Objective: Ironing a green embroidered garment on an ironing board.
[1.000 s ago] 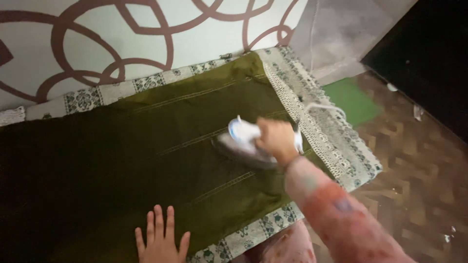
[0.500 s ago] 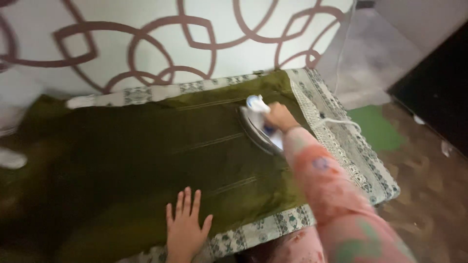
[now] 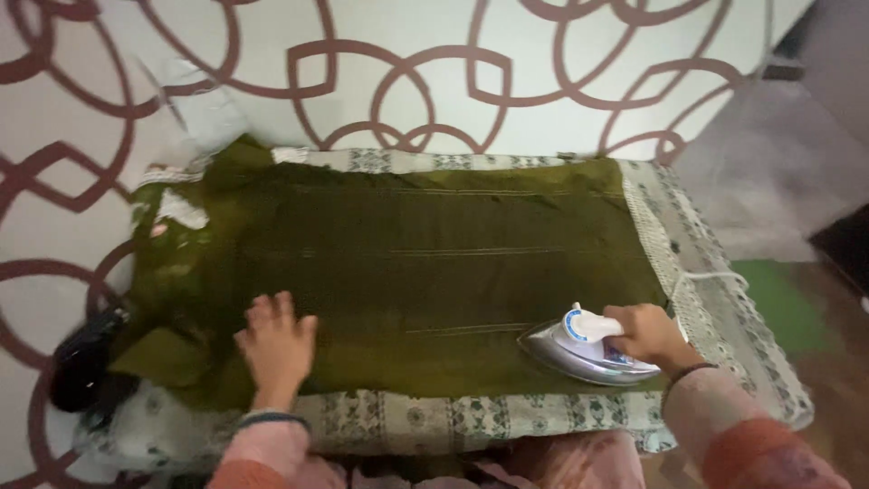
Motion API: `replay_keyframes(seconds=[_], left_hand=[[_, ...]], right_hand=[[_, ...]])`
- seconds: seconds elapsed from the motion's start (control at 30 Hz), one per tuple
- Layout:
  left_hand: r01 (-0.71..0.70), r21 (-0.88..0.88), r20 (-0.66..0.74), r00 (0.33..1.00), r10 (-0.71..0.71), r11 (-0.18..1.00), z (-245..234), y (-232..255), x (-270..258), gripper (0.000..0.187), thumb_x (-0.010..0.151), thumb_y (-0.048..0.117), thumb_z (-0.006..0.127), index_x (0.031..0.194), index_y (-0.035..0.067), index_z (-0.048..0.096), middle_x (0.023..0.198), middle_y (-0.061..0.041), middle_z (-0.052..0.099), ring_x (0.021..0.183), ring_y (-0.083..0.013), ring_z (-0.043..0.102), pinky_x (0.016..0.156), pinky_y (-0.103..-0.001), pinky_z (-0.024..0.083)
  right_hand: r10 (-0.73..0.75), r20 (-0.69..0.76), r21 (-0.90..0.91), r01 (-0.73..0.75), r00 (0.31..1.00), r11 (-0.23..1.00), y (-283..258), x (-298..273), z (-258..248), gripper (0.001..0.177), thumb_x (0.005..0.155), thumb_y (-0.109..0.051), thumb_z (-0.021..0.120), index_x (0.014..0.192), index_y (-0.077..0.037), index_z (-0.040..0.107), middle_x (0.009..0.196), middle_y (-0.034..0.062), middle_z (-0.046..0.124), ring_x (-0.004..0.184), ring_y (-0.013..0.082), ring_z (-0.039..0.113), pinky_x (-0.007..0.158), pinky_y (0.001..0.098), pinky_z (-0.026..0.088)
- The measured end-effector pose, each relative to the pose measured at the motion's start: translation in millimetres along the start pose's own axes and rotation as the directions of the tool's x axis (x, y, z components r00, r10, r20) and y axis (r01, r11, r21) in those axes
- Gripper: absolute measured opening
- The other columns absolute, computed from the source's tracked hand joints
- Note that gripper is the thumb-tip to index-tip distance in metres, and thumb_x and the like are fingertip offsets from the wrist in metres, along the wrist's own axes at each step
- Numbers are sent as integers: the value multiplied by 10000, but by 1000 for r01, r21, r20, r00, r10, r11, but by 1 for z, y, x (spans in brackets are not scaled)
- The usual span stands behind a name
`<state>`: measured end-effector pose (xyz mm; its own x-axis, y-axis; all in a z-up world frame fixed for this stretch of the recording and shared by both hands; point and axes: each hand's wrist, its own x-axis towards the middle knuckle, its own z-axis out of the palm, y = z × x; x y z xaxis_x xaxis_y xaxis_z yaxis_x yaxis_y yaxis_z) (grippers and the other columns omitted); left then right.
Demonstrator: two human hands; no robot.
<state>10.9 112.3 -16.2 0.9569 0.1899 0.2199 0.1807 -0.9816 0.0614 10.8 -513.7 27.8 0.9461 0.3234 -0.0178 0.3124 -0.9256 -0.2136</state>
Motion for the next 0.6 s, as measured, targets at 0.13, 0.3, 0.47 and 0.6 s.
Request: replay_keyframes(seconds=[0.13,0.3,0.47,0.6], left_hand=[[86,-30,-24,996,-87,996,44,-71,8,697,1019,572,359,1598,189,309,1657,-175,266,1477,-388,257,1132,-619,232],[209,-183,-105,967,-231,961,45,-72,3,760,1031,573,355,1630,110,284,1682,-160,294,1527,-341,287,1191,-558,272],[201,-328,-124,959,-253,923,21,-72,5,808,1035,567,364,1643,56,214,1654,-190,278,1486,-378,279,1150,-552,309],[362,-225,120,932,-343,904,-8,-67,2,821,1001,588,373,1666,145,185,1684,-70,260,1525,-291,293,1102,-545,413]], right_hand=[[-74,-70,15,75,995,997,-33,24,6,284,642,-327,763,852,-157,675,800,127,737,799,385,709,708,508,558],[-116,-62,33,118,991,992,-108,70,6,291,629,-328,768,841,-150,678,807,131,737,797,392,708,707,507,560],[-240,-127,83,251,962,964,-191,118,8,274,639,-294,745,830,-119,657,791,148,721,787,400,699,701,510,554],[-292,-155,132,313,944,941,-257,153,13,264,663,-267,713,860,-101,652,818,153,716,750,407,692,676,515,555]])
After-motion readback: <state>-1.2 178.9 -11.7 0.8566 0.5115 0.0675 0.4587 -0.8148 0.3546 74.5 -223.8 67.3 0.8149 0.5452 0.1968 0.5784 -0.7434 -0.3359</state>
